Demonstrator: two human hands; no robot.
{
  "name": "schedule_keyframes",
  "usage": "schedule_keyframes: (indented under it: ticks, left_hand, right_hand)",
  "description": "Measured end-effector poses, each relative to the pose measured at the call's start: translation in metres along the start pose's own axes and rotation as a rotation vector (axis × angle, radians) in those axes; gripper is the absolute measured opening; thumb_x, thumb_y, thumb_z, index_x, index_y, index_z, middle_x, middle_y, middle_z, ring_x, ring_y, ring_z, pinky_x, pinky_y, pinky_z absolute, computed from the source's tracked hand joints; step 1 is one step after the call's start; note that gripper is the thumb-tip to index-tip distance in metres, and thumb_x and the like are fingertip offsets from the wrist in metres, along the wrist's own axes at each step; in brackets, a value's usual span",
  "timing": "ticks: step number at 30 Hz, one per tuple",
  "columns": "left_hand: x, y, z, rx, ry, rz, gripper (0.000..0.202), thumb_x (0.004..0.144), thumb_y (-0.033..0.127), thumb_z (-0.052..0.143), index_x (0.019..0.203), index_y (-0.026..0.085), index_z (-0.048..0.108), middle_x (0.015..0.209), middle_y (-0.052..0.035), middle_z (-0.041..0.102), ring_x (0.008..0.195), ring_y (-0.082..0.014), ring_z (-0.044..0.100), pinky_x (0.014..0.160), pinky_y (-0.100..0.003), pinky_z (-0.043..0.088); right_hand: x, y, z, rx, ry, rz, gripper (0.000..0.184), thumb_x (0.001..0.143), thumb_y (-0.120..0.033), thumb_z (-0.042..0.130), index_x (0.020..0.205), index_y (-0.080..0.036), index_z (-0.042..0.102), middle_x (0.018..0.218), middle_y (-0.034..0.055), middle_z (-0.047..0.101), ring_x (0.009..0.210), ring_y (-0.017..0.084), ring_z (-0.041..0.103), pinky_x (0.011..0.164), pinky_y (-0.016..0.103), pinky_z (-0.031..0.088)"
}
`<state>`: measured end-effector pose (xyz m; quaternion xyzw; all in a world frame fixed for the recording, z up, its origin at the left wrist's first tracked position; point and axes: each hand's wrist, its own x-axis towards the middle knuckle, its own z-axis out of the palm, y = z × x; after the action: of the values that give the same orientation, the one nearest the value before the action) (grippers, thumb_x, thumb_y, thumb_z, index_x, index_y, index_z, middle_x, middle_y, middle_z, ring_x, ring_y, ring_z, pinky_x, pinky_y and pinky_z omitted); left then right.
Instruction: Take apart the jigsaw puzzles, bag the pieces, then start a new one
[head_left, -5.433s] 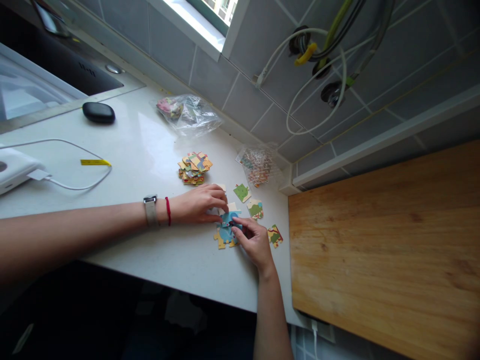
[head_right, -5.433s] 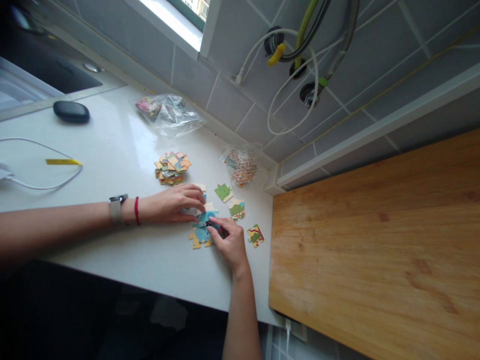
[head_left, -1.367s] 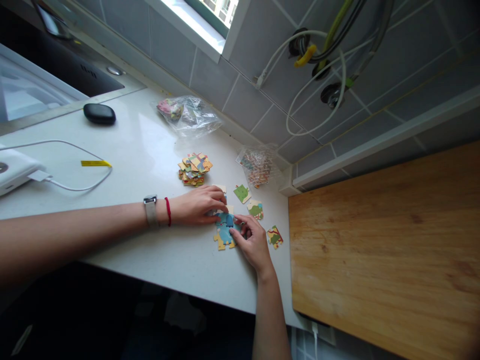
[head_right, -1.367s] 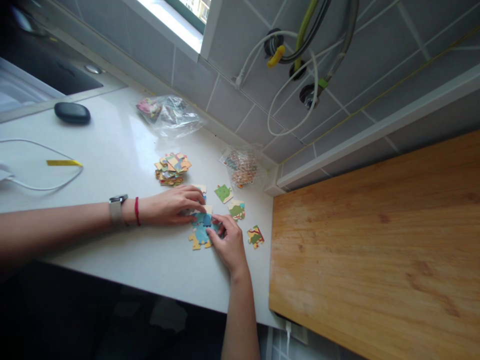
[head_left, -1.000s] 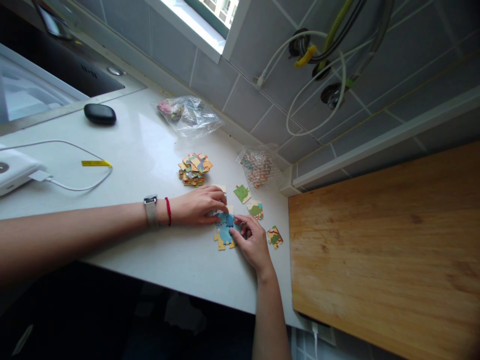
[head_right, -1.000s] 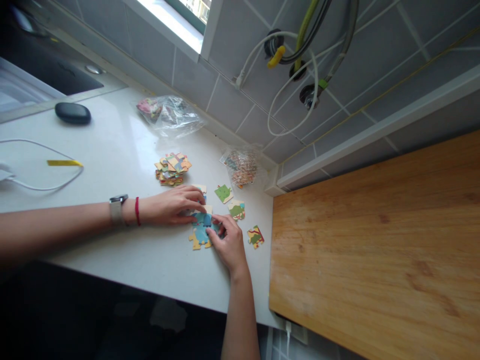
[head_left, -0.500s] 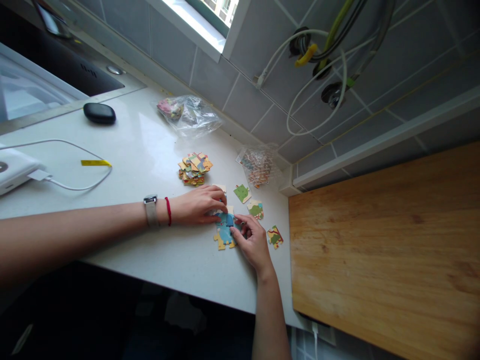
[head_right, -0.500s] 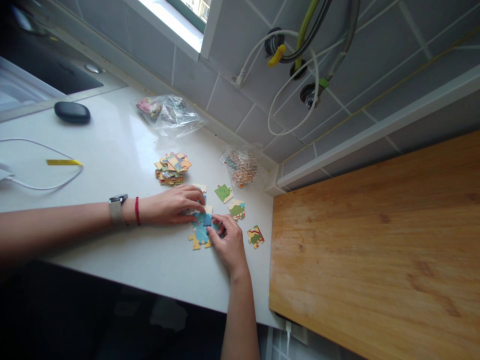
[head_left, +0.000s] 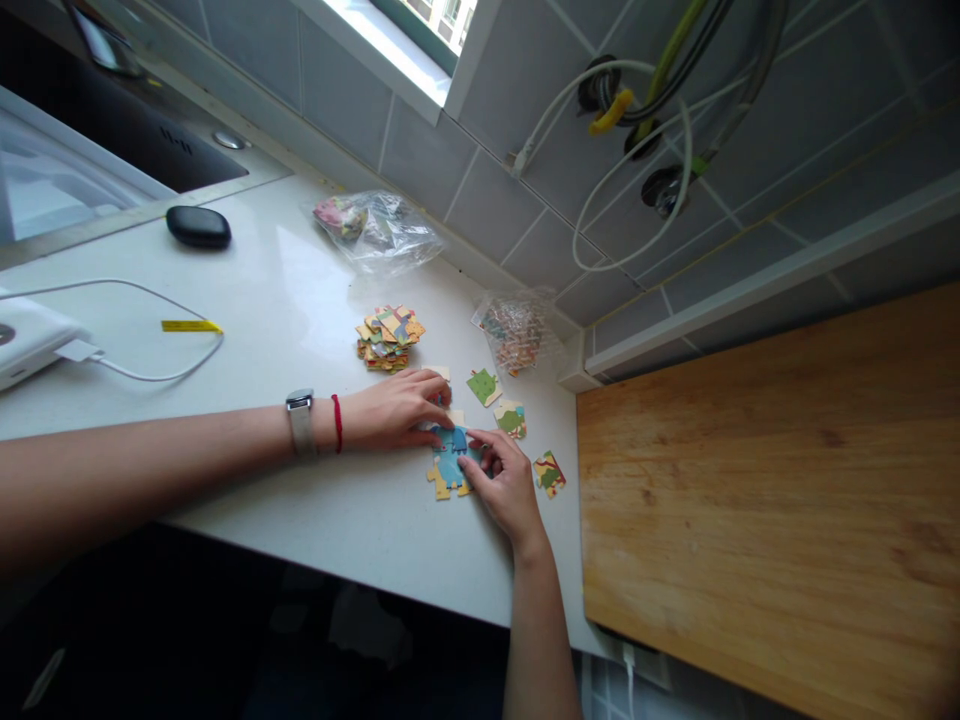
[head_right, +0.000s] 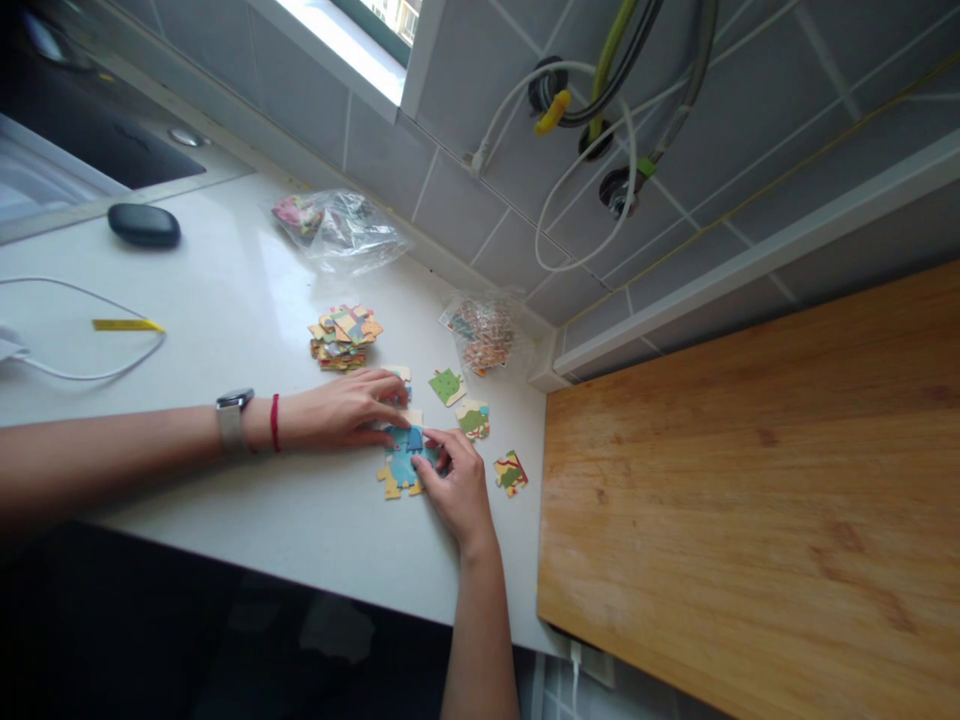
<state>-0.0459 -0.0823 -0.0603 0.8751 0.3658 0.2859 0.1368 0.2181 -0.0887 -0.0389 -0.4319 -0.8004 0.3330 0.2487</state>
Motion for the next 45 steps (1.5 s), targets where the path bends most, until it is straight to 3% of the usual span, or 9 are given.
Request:
schedule_keyframes:
  ticks: [8,16,22,28,35,38,42,45]
  left_hand:
    - [0.000,0.001,-0.002,0.001,0.017,0.005,0.021,0.096,0.042,0.071,0.108,0.026,0.079,0.116,-0.0107,0.066,0.110,-0.0280,0.058,0.096,-0.042,0.048]
    - [0.000,0.002,-0.003,0.004,0.014,0.015,0.020,0.097,0.041,0.069,0.108,0.026,0.078,0.116,-0.0097,0.068,0.112,-0.0277,0.058,0.098,-0.042,0.048]
    - [0.001,0.000,-0.002,-0.072,0.084,-0.005,0.019,0.102,0.032,0.061,0.111,0.023,0.075,0.111,-0.0097,0.070,0.112,-0.0256,0.061,0.097,-0.040,0.050]
    - [0.002,-0.005,-0.003,0.030,0.128,-0.089,0.020,0.100,0.028,0.061,0.115,0.022,0.072,0.113,-0.0095,0.070,0.112,-0.0261,0.061,0.098,-0.042,0.051]
    - [-0.003,-0.013,0.005,0.038,0.198,-0.181,0.035,0.098,0.020,0.055,0.131,0.016,0.063,0.139,-0.0178,0.060,0.132,-0.0304,0.055,0.110,-0.050,0.049]
    - [-0.003,-0.015,0.008,0.025,0.183,-0.173,0.040,0.099,0.019,0.051,0.138,0.014,0.057,0.146,-0.0193,0.056,0.137,-0.0305,0.053,0.113,-0.051,0.047]
    - [-0.003,-0.016,0.010,-0.006,0.201,-0.149,0.051,0.096,0.008,0.046,0.146,0.014,0.052,0.147,-0.0189,0.056,0.137,-0.0287,0.053,0.114,-0.050,0.048]
    - [-0.002,-0.016,0.009,-0.030,0.214,-0.135,0.060,0.090,0.003,0.047,0.149,0.017,0.049,0.147,-0.0166,0.056,0.137,-0.0267,0.054,0.114,-0.048,0.047]
  right_hand:
    - [0.000,0.001,0.001,0.005,0.006,0.003,0.031,0.089,-0.023,0.074,0.120,-0.027,0.074,0.099,0.0021,0.067,0.072,0.015,0.056,0.073,0.030,0.051]
    - [0.000,-0.001,0.001,0.011,-0.007,0.016,0.012,0.092,-0.028,0.071,0.099,-0.025,0.081,0.103,0.0041,0.066,0.074,0.015,0.059,0.071,0.029,0.052]
    - [-0.001,-0.001,0.001,-0.031,0.008,-0.002,0.014,0.092,-0.027,0.073,0.105,-0.025,0.078,0.099,0.0029,0.066,0.072,0.015,0.058,0.073,0.029,0.052]
    - [-0.001,0.001,0.002,-0.039,0.041,0.013,0.017,0.090,-0.027,0.076,0.107,-0.024,0.078,0.100,0.0030,0.067,0.069,0.014,0.057,0.069,0.028,0.051]
    - [-0.007,-0.002,0.008,-0.012,0.105,0.049,0.017,0.089,-0.030,0.076,0.104,-0.023,0.078,0.100,0.0038,0.069,0.064,0.012,0.057,0.066,0.028,0.052]
    - [-0.014,-0.001,0.013,0.065,0.249,0.038,0.016,0.092,-0.036,0.072,0.095,-0.021,0.077,0.091,0.0046,0.069,0.067,0.015,0.061,0.060,0.028,0.052]
    - [-0.019,0.006,0.013,0.169,0.666,0.105,0.031,0.094,-0.049,0.066,0.095,-0.018,0.069,0.073,0.0012,0.064,0.051,0.013,0.056,0.049,0.026,0.047]
    - [-0.016,0.012,0.011,0.146,0.762,0.149,0.037,0.092,-0.054,0.066,0.095,-0.017,0.066,0.069,0.0004,0.064,0.048,0.012,0.054,0.048,0.026,0.047]
